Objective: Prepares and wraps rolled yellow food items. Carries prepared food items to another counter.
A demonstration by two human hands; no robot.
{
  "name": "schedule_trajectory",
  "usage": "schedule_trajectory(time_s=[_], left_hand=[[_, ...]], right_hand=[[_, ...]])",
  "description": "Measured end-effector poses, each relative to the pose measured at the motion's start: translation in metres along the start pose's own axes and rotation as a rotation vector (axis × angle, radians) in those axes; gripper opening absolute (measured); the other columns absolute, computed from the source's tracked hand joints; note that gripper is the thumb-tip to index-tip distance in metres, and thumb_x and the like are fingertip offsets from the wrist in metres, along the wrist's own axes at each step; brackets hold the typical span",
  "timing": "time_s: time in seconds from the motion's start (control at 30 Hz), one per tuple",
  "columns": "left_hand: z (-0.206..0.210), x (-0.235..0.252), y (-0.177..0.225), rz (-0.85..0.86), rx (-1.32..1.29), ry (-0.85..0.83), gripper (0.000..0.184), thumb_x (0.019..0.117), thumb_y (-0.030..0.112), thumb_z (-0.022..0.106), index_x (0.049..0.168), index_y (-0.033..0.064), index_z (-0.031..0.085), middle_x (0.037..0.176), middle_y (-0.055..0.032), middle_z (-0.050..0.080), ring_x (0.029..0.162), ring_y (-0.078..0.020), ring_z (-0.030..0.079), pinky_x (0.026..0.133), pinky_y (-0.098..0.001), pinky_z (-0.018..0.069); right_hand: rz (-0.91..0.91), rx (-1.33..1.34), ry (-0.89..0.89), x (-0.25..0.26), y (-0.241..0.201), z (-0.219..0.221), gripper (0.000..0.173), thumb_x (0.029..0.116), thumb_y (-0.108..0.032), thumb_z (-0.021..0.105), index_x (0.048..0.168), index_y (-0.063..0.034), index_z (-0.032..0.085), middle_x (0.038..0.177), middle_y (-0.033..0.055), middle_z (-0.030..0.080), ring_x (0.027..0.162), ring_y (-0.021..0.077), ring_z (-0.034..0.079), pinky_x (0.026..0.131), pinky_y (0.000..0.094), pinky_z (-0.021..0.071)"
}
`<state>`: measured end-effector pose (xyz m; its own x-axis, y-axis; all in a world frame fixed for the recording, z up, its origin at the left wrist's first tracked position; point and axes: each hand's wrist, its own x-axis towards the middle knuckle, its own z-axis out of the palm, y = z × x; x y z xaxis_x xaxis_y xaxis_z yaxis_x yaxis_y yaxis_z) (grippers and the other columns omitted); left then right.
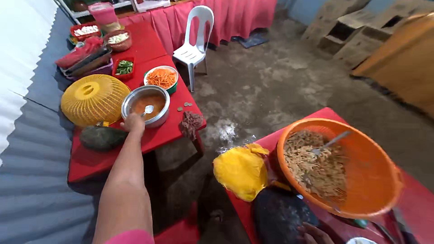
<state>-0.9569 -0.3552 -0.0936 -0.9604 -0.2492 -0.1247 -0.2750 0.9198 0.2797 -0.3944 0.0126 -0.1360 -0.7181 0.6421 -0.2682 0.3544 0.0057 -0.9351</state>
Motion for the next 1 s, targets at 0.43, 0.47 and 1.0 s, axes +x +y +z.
schedule_trajectory(time_s=[0.43,0.47,1.0], left_hand=[[0.004,-0.016,-0.013,0.159,-0.323,0.163,0.033,0.1063,0.016,0.049,0.127,-0.0052,0.063,0.129,-0.0314,0.062,0.126,-0.0488,0.056,0.106,-0.0685,0.0385],[0.009,-0.031,-0.017,0.208,-0.403,0.196,0.033,0.1071,0.017,0.048,0.127,-0.0064,0.062,0.126,-0.0314,0.063,0.122,-0.0476,0.059,0.105,-0.0658,0.0425],[0.163,-0.325,0.043,0.71,-0.523,-0.614,0.033,0.1071,0.02,0.048,0.102,-0.007,0.066,0.084,-0.0122,0.065,0.077,-0.0159,0.063,0.076,-0.0366,0.0537]], right_hand=[[-0.021,-0.105,0.016,-0.009,0.005,0.001,0.04,0.1034,-0.012,0.049,0.133,0.0146,0.049,0.115,0.0168,0.065,0.094,0.0118,0.069,0.085,0.0317,0.06],[-0.019,-0.119,0.024,-0.011,0.006,-0.001,0.04,0.1037,-0.012,0.049,0.133,0.0145,0.049,0.115,0.0176,0.065,0.093,0.0123,0.069,0.085,0.032,0.0601],[0.005,-0.373,0.156,-0.076,0.038,-0.016,0.031,0.1024,-0.014,0.052,0.124,0.0038,0.066,0.115,0.0179,0.07,0.104,0.0217,0.07,0.095,0.0374,0.0573]])
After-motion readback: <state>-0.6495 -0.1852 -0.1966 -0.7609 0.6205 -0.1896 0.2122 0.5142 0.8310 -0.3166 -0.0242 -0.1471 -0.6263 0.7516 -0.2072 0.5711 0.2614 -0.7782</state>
